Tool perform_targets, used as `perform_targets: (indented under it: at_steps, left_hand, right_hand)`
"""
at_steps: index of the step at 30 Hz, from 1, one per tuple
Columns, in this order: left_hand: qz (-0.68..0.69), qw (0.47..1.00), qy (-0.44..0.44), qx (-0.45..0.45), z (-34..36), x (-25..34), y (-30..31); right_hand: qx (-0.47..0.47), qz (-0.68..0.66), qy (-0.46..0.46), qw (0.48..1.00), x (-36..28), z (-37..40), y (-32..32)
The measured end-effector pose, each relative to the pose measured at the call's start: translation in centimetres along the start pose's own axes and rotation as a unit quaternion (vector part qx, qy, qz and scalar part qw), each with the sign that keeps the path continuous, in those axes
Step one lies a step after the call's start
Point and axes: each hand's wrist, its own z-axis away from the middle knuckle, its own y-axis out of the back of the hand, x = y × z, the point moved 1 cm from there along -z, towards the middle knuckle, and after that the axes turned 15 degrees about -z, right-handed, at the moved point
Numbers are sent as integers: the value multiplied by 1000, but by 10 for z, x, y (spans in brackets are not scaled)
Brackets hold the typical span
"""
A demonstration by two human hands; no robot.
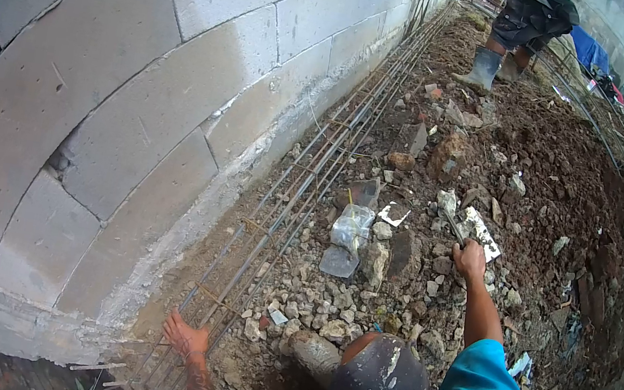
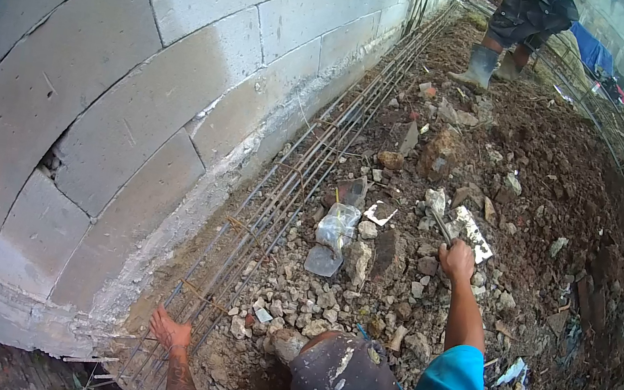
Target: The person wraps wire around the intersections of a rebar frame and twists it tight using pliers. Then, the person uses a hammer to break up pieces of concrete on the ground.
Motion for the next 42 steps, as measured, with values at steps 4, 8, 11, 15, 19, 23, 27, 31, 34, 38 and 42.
perform_targets:
  at_steps: [4, 8, 11, 15, 19, 23, 27, 31, 34, 38, 42]
  left_hand:
    - [3, 1000, 1, 0, -1, 1, -2]
    - [-7, 1000, -14, 4, -2, -3, -9]
    - [-20, 999, -28, 16, -3, 0, -11]
    - [-67, 995, -40, -58, -19, -6, -9]
    - [-137, 982, -61, -118, -28, -9, -7]
    - [-145, 961, -42, -231, -41, -27, -29]
    - [-146, 920, -184, -314, -69, -2, -74]
    - [-199, 892, -235, -332, -89, 38, -66]
    - [-224, 873, -264, -343, -95, 77, -61]
    - [-247, 848, -302, -360, -93, 132, -57]
    - [-283, 815, -339, -375, -87, 173, -51]
  right_hand:
    - [-9, 2, -20, 1000, 4, -2, 1]
    - [-23, 11, -32, 999, -3, -2, 1]
    - [-13, 11, -17, 1000, 7, -2, -2]
    - [-29, 20, -25, 999, 10, -4, -2]
    - [-39, 24, -38, 998, 7, -2, 1]
    - [-59, 9, -64, 996, 5, -3, 3]
    - [-61, 10, -59, 996, 14, -6, -3]
    - [-49, -5, -45, 998, 8, -3, 2]
    - [-68, -3, -57, 996, 11, -7, -2]
    - [-73, -9, -48, 996, 8, -10, 2]
    - [-51, -14, -43, 998, 10, -9, -1]
